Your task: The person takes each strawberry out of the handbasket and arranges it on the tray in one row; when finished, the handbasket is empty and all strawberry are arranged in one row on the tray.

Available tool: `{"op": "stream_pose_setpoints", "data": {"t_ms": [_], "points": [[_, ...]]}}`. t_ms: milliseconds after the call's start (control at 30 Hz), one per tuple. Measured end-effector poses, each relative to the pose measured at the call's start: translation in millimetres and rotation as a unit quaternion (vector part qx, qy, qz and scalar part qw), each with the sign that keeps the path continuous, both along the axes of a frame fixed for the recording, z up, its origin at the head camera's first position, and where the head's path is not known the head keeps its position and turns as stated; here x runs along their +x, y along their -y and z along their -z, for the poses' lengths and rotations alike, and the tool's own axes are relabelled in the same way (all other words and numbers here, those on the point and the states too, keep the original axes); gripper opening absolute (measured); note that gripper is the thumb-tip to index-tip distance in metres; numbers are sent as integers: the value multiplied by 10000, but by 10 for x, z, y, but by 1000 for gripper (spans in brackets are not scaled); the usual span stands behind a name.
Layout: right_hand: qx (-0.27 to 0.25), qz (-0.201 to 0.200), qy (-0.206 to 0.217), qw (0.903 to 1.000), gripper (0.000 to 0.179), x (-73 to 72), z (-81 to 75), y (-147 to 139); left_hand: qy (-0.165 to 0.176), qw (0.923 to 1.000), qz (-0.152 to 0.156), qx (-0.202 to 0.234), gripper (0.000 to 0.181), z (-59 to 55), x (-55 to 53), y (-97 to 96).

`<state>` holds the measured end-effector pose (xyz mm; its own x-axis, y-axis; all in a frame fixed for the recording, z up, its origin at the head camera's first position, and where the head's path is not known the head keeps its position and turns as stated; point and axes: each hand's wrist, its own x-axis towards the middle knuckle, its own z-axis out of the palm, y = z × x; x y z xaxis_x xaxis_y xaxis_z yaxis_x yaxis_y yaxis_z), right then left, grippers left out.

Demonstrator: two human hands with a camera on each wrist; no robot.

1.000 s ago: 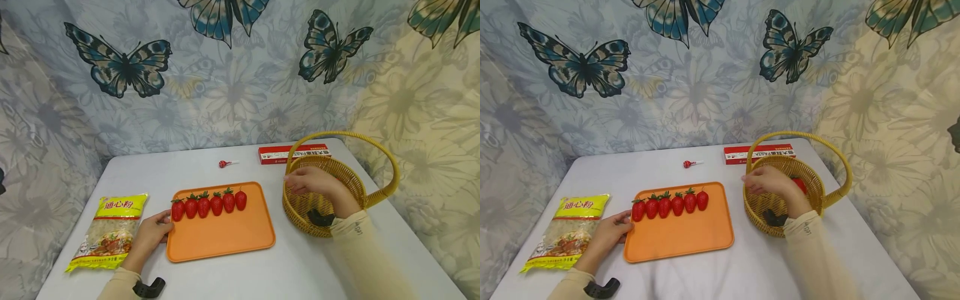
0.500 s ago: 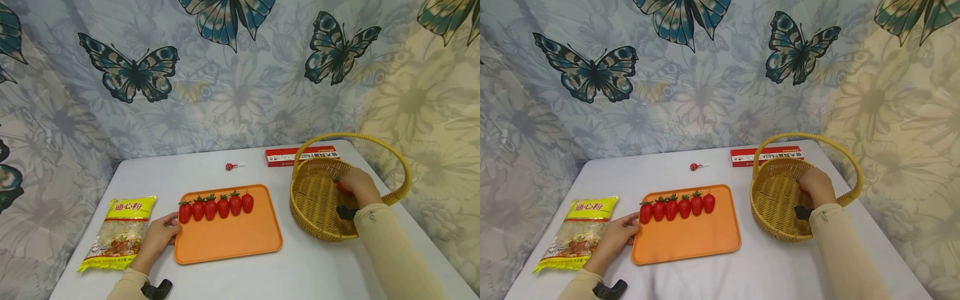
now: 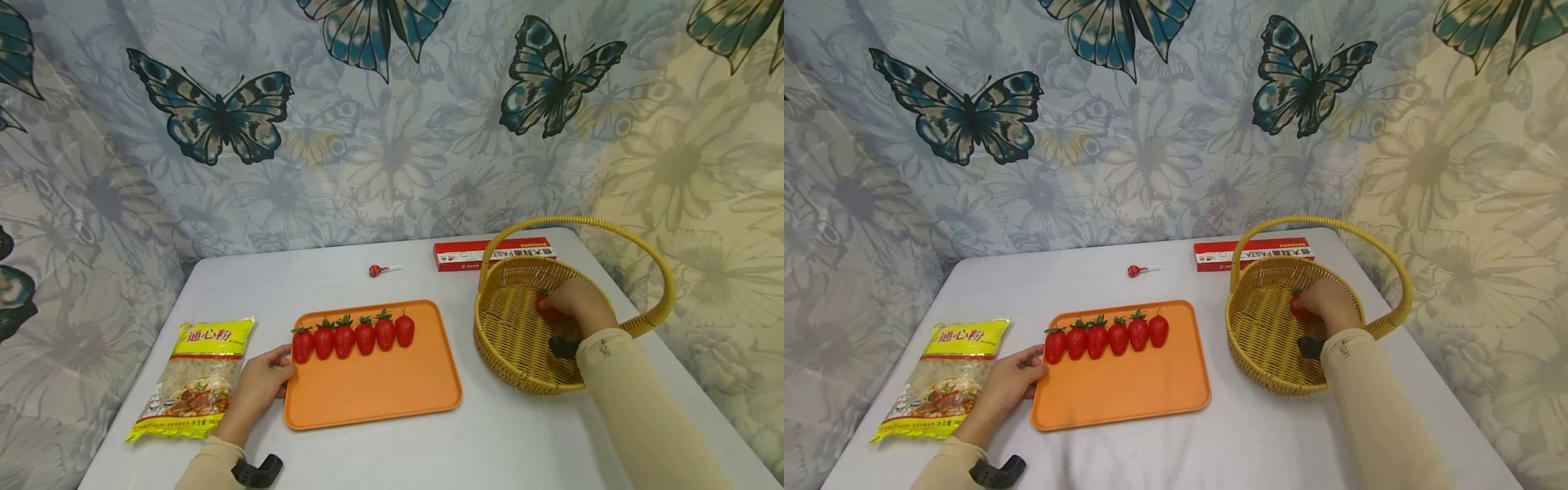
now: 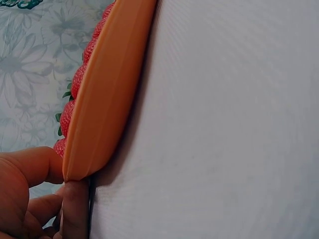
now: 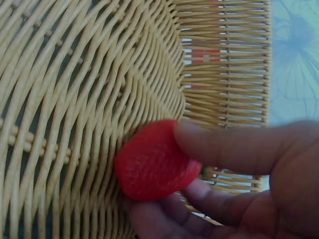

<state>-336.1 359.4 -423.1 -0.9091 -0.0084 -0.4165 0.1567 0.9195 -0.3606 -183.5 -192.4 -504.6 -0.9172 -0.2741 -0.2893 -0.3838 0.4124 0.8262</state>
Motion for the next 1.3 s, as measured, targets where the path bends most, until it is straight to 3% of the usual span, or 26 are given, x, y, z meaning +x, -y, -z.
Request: {"op": "stream_pose_setpoints", "data": {"t_ms": [167,267,400,500,633,733,800,900,1000,1100,1300], "points": [[-500,-112,135,9986,44,-22,10,9,-8,10000,24,15,51,10,5,2],[-757,-281,5,9967,38,30,-99,98,-8,10000,56,-26,51,13,-6,15],[-1041,-384,-259,9935,36,234,-383,376,3,9999,99,-75,50,12,-18,27],[-1275,-375,-511,9898,47,416,-560,626,1,10000,87,-27,50,13,-13,23],[-2017,-424,-685,9761,53,611,-610,984,0,10000,47,15,50,10,-7,14],[-2477,-495,-571,9659,46,680,-491,1291,13,10000,37,-15,50,8,-8,12],[-2468,-498,-439,9668,42,682,-363,1504,16,10000,20,-24,50,7,-9,8],[-1972,-395,-366,9789,39,632,-152,1787,13,10000,6,-39,50,9,-17,8],[-1252,-307,-555,9901,37,577,8,1999,19,10000,4,-35,51,9,-20,3],[-802,-298,-743,9936,36,539,114,2144,12,10000,-5,-34,50,4,-18,0],[-567,-363,-752,9949,38,504,256,2255,23,9999,1,-99,50,-18,-8,6]]}}
